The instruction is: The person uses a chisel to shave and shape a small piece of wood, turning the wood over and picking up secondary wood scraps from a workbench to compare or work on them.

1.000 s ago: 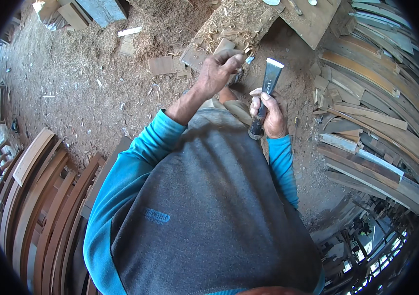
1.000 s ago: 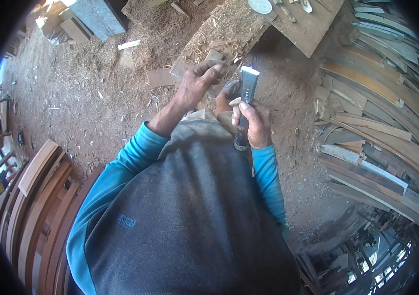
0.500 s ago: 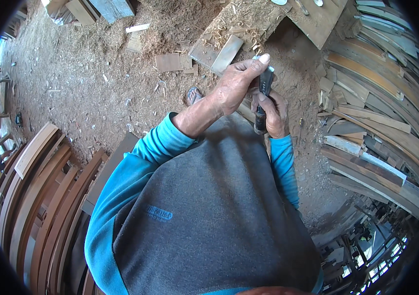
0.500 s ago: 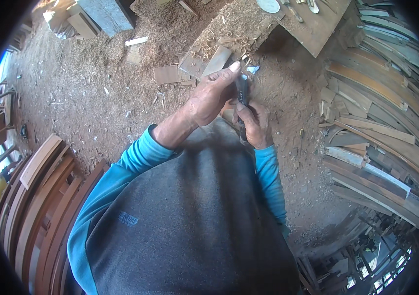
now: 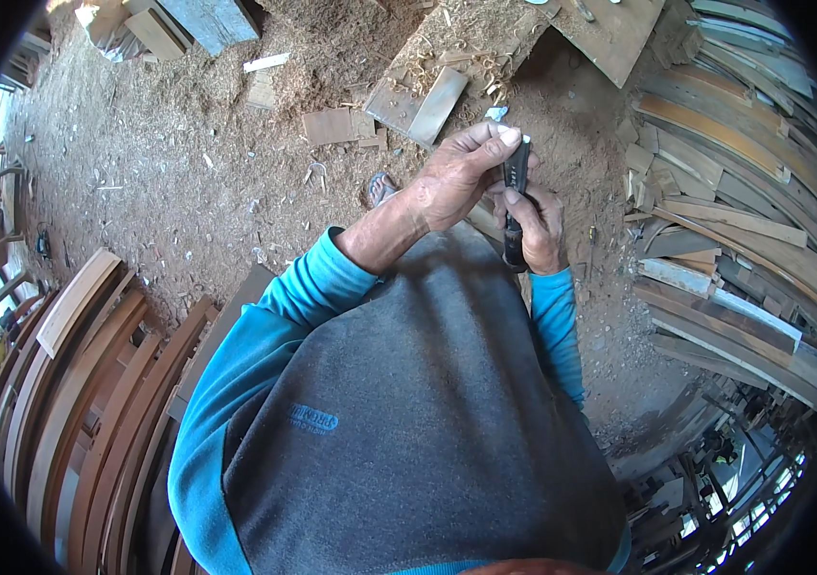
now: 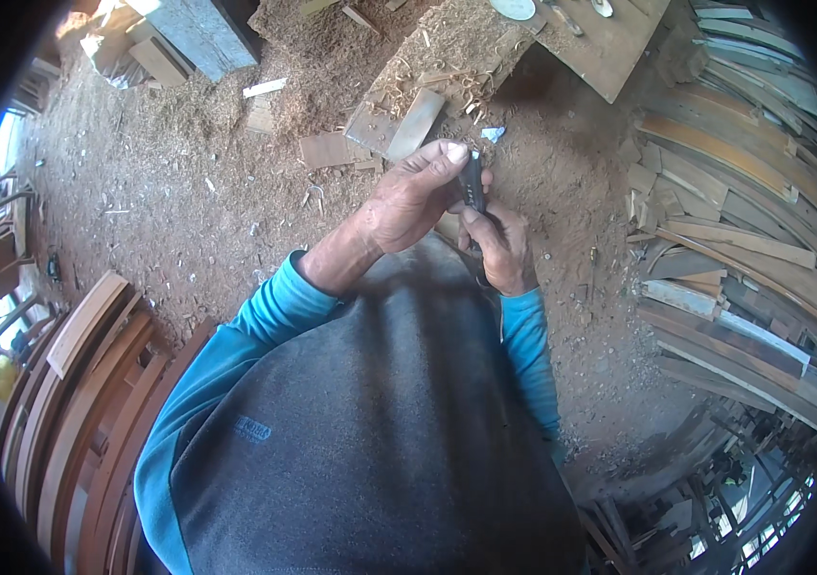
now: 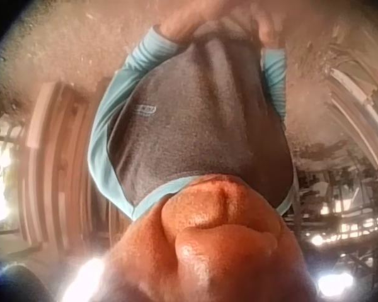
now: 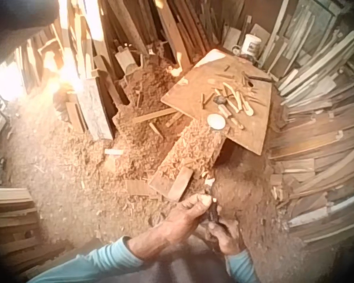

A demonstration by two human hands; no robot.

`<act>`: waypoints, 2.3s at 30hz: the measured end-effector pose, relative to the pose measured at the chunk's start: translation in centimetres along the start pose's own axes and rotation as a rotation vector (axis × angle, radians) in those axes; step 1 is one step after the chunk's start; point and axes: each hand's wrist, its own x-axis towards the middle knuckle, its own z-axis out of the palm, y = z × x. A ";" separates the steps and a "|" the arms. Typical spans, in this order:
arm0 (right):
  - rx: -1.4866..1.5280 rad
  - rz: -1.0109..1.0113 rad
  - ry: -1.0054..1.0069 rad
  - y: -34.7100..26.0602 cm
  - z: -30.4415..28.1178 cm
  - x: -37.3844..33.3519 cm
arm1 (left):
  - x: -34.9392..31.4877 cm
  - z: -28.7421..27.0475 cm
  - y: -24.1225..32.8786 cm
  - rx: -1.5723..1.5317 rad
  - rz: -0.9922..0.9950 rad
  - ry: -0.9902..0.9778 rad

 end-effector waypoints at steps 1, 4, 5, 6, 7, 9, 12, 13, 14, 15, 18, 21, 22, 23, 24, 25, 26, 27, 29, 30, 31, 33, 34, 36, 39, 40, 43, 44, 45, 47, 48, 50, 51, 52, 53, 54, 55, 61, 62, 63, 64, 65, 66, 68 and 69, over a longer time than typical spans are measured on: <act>0.010 0.012 -0.013 -0.2 -0.2 -0.1 | 0.0 0.0 0.0 -0.005 0.031 0.001; 0.047 0.028 -0.063 -1.3 -0.5 -0.3 | 0.0 0.1 0.0 -0.005 0.093 -0.021; 0.059 0.029 -0.082 -1.6 -0.6 -0.3 | -0.1 -0.2 0.3 0.004 0.092 -0.044; 0.065 0.030 -0.087 -1.5 -0.6 -0.4 | -0.2 -0.3 0.5 0.014 0.093 -0.066; 0.070 0.033 -0.092 -1.4 -0.7 -0.5 | -0.2 -0.4 0.6 0.020 0.083 -0.070; 0.074 0.037 -0.097 -1.3 -0.8 -0.6 | -0.2 -0.4 1.0 0.031 0.066 -0.074; 0.067 0.044 -0.096 -1.1 -0.8 -0.6 | -0.2 -0.4 1.5 0.081 0.055 -0.056; 0.062 0.049 -0.092 -1.1 -0.8 -0.6 | -0.2 -0.5 1.6 0.093 0.060 -0.063; 0.056 0.054 -0.089 -1.0 -0.7 -0.6 | -0.2 -0.7 1.7 0.104 0.065 -0.070; 0.055 0.057 -0.087 -1.1 -0.7 -0.6 | -0.2 -0.9 1.8 0.115 0.071 -0.076; -0.010 0.058 -0.077 -1.7 -0.6 -0.4 | -0.5 -1.5 2.3 0.222 0.073 -0.008; -0.225 -0.010 -0.024 -1.8 -0.6 0.1 | -1.1 -1.0 3.1 0.283 0.188 -0.012; -0.313 -0.057 0.009 -1.5 -0.5 0.2 | -1.2 -0.6 3.3 0.286 0.191 0.055; -0.401 -0.106 0.042 -1.3 -0.3 0.3 | -1.4 0.0 3.6 0.290 0.193 0.122; -0.439 -0.125 0.073 -1.5 -0.1 0.5 | -1.5 0.3 3.9 0.293 0.196 0.191; -0.477 -0.144 0.104 -2.1 0.2 0.5 | -1.7 0.5 4.3 0.279 0.125 0.217; -0.514 -0.163 0.136 -2.4 0.3 0.6 | -1.9 0.6 4.6 0.264 0.054 0.244; -0.548 -0.177 0.152 -2.4 0.4 0.7 | -2.1 0.6 4.9 0.249 -0.018 0.270; -0.617 -0.205 0.189 -2.5 0.6 0.9 | -2.5 0.2 4.8 0.530 0.060 0.248; -0.624 -0.214 0.193 -2.5 0.6 1.1 | -2.6 0.0 4.9 0.671 0.097 0.235; -0.632 -0.220 0.198 -2.5 0.6 1.1 | -2.7 -0.1 5.0 0.714 0.095 0.225; -0.656 -0.224 0.198 -2.7 0.5 1.0 | -3.0 -0.3 5.1 0.800 0.088 0.201; -0.665 -0.223 0.187 -2.9 0.5 1.2 | -2.9 -0.4 5.2 0.769 0.085 0.226; -0.671 -0.217 0.173 -2.9 0.4 1.4 | -2.6 -0.7 5.1 0.708 0.076 0.273; -0.688 -0.204 0.155 -2.4 0.7 1.4 | -3.0 -1.9 5.2 0.624 0.026 0.210; -0.698 -0.195 0.153 -2.4 0.6 1.3 | -2.9 -2.1 5.2 0.607 0.014 0.210; -0.757 -0.213 0.144 -2.0 0.2 1.1 | -2.7 -2.4 5.1 0.513 -0.016 0.220; -0.782 -0.227 0.138 -1.9 0.1 1.1 | -2.6 -2.4 5.0 0.452 -0.022 0.231; -0.777 -0.230 0.137 -1.8 0.1 1.1 | -2.6 -2.6 4.9 0.391 -0.028 0.241; -0.766 -0.236 0.140 -1.9 0.0 1.1 | -2.4 -3.0 4.7 0.267 -0.067 0.245; -0.766 -0.239 0.139 -1.9 0.0 1.0 | -2.3 -3.2 4.6 0.204 -0.087 0.247; -0.769 -0.248 0.128 -2.0 0.1 1.0 | -2.3 -3.8 4.4 0.134 -0.125 0.263; -0.770 -0.238 0.124 -2.1 0.2 1.0 | -2.4 -4.0 4.4 0.098 -0.144 0.270; -0.770 -0.227 0.120 -2.3 0.2 0.9 | -2.4 -4.1 4.3 0.072 -0.155 0.255; -0.771 -0.215 0.116 -2.4 0.2 0.9 | -2.4 -4.2 4.3 0.046 -0.165 0.241; -0.766 -0.214 0.112 -2.4 0.2 0.8 | -2.4 -4.3 4.3 0.020 -0.174 0.226; -0.762 -0.212 0.107 -2.5 0.2 0.8 | -2.5 -4.5 4.2 -0.008 -0.177 0.202; -0.729 -0.234 0.088 -2.4 0.2 0.9 | -2.4 -5.3 3.6 -0.126 -0.161 0.128; -0.720 -0.235 0.085 -2.4 0.1 0.8 | -2.4 -5.2 3.4 -0.132 -0.157 0.130; -0.719 -0.226 0.080 -2.3 0.0 0.8 | -2.4 -5.2 3.2 -0.138 -0.153 0.131; -0.720 -0.212 0.074 -2.1 0.0 0.8 | -2.4 -5.4 3.0 -0.136 -0.163 0.120; -0.719 -0.198 0.068 -2.1 0.0 0.7 | -2.4 -5.6 2.7 -0.133 -0.172 0.108; -0.690 -0.170 0.049 -2.1 -0.1 0.7 | -2.4 -5.7 2.5 -0.130 -0.182 0.097; -0.632 -0.117 0.011 -2.2 -0.3 0.7 | -2.3 -6.0 1.9 -0.134 -0.195 0.085; -0.632 -0.105 0.004 -2.2 -0.2 0.7 | -2.2 -6.2 1.7 -0.135 -0.202 0.080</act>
